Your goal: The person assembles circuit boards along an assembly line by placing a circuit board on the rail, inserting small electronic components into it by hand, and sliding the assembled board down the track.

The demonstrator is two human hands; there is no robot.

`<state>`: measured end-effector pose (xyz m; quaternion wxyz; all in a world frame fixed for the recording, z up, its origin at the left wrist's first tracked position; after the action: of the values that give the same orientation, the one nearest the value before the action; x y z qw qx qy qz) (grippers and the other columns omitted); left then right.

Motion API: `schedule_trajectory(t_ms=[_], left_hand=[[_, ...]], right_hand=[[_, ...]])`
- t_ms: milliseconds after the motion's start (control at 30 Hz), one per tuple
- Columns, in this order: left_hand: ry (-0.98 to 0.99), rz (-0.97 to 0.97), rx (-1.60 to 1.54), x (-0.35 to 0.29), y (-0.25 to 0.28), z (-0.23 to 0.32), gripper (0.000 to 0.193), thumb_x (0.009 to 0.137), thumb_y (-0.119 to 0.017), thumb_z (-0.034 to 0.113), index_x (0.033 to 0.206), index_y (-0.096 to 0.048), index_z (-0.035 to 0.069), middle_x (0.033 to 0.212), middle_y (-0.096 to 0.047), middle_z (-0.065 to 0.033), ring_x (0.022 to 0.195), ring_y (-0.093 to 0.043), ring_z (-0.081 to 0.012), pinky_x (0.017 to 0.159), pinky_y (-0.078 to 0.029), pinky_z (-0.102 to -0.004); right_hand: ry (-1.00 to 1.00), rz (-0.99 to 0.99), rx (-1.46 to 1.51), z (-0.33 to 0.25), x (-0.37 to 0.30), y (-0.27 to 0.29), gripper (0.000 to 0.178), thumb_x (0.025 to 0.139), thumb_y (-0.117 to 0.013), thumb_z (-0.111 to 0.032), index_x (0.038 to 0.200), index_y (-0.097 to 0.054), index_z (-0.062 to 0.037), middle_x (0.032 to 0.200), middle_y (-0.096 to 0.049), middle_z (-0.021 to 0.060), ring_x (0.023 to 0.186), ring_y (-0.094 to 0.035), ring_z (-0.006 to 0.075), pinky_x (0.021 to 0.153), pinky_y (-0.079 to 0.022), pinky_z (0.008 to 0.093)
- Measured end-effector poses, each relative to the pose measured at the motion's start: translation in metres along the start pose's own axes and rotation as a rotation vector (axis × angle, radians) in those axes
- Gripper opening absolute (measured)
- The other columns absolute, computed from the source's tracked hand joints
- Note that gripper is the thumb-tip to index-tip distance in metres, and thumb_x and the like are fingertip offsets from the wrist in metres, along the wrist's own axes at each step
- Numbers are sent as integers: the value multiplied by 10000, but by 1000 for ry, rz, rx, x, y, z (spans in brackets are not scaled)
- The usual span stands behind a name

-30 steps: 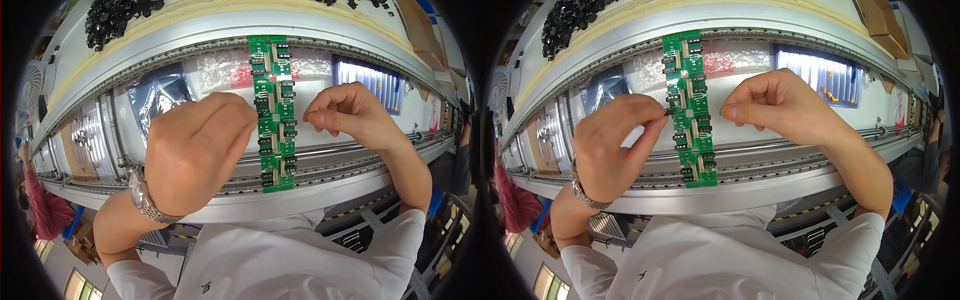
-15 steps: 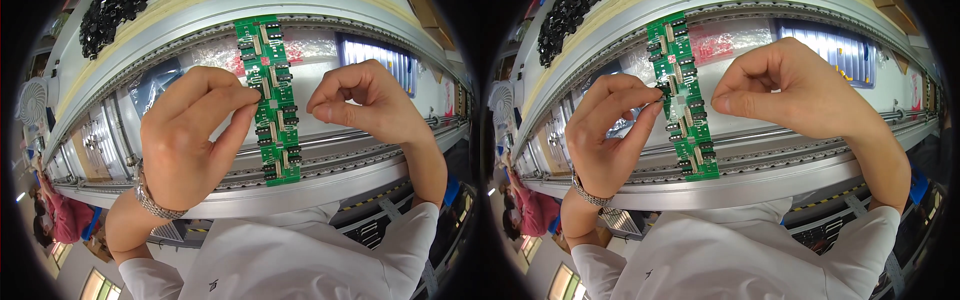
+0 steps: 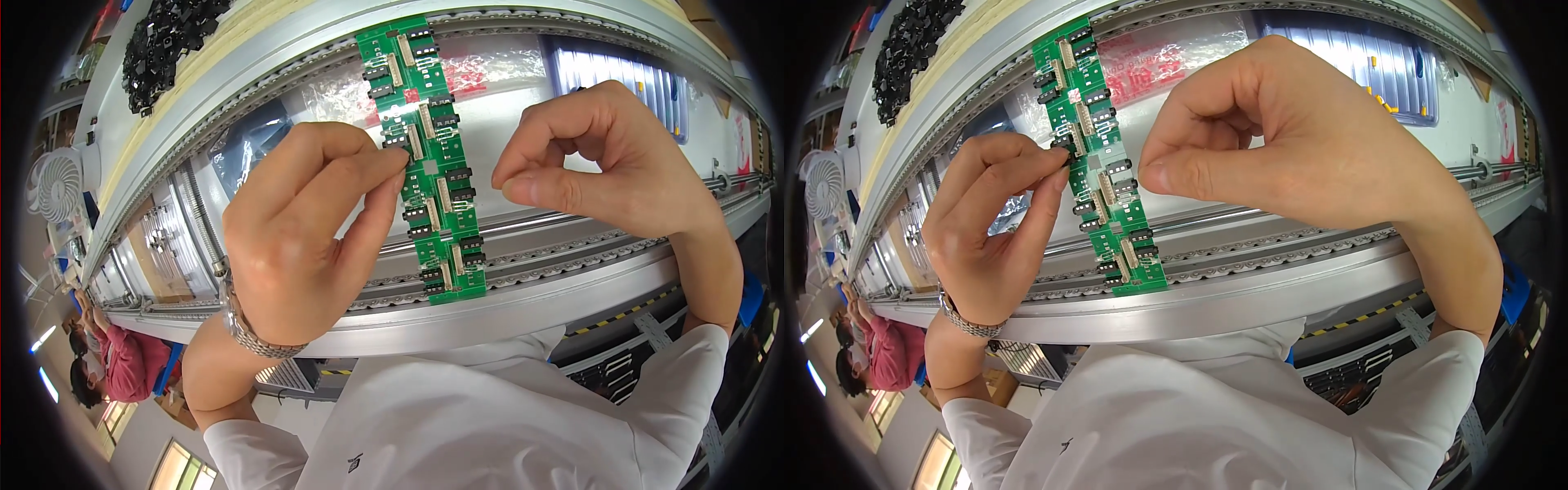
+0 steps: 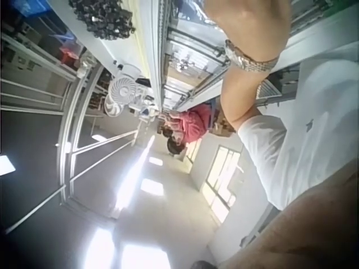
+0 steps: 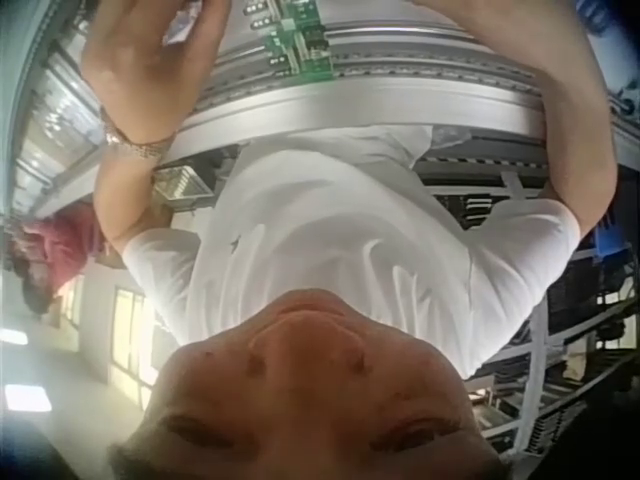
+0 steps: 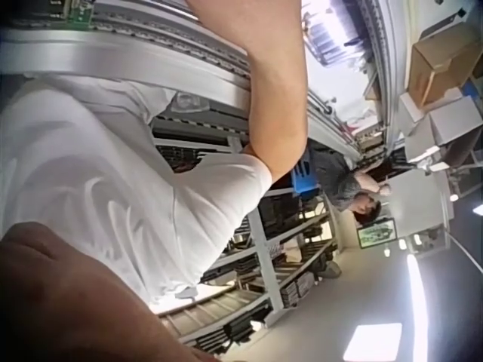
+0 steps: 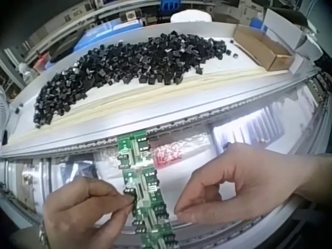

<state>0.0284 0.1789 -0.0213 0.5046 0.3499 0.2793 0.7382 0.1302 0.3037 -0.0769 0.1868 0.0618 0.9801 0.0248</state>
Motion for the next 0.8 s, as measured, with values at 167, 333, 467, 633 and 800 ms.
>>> schedule_trajectory(t_ms=[167, 333, 467, 633, 800], left_hand=[[-67, 9, 92, 1, 0, 7, 202, 787, -745, -108, 971, -760, -26, 957, -676, -94, 763, -613, -175, 661, -503, -265], [-113, 1, 176, 0, 1, 15, 217, 775, -751, -94, 977, -756, -16, 946, -676, -94, 751, -614, -197, 658, -501, -280], [-139, 61, 188, -1, 11, 18, 216, 773, -755, -76, 977, -753, -6, 938, -677, -87, 740, -609, -202, 656, -498, -285], [-112, 114, 17, 7, 32, 11, 151, 791, -743, -28, 938, -733, 6, 903, -675, -74, 702, -593, -218, 642, -490, -313], [-144, 125, 139, 76, 36, -2, 73, 846, -712, 43, 916, -717, 24, 887, -676, -57, 703, -624, -214, 656, -510, -323]], right_hand=[[27, 7, 11, -4, -1, 4, 78, 825, -764, 10, 902, -776, -1, 763, -706, 40, 634, -550, 95, 633, -445, 212], [58, 18, -6, -12, -4, 12, 87, 827, -767, 6, 913, -776, -5, 769, -701, 37, 640, -550, 96, 631, -446, 217], [107, 32, -125, -24, -1, 18, 92, 828, -768, 3, 919, -776, -7, 772, -698, 36, 644, -551, 97, 630, -446, 220], [402, 477, -847, -75, -8, 69, 126, 867, -761, -59, 980, -764, -4, 891, -711, 40, 659, -567, 136, 633, -469, 250], [477, 666, -1116, -88, 14, 91, 143, 898, -747, -104, 1007, -743, -11, 939, -709, 28, 651, -564, 159, 636, -482, 265]])
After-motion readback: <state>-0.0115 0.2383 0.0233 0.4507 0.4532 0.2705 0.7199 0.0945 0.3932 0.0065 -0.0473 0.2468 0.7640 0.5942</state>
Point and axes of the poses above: each hand's wrist, its own x-axis towards the middle knuckle, its own y-axis out of the back of the hand, z = x × y, the point moved 10 cm from there along x, towards the middle knuckle
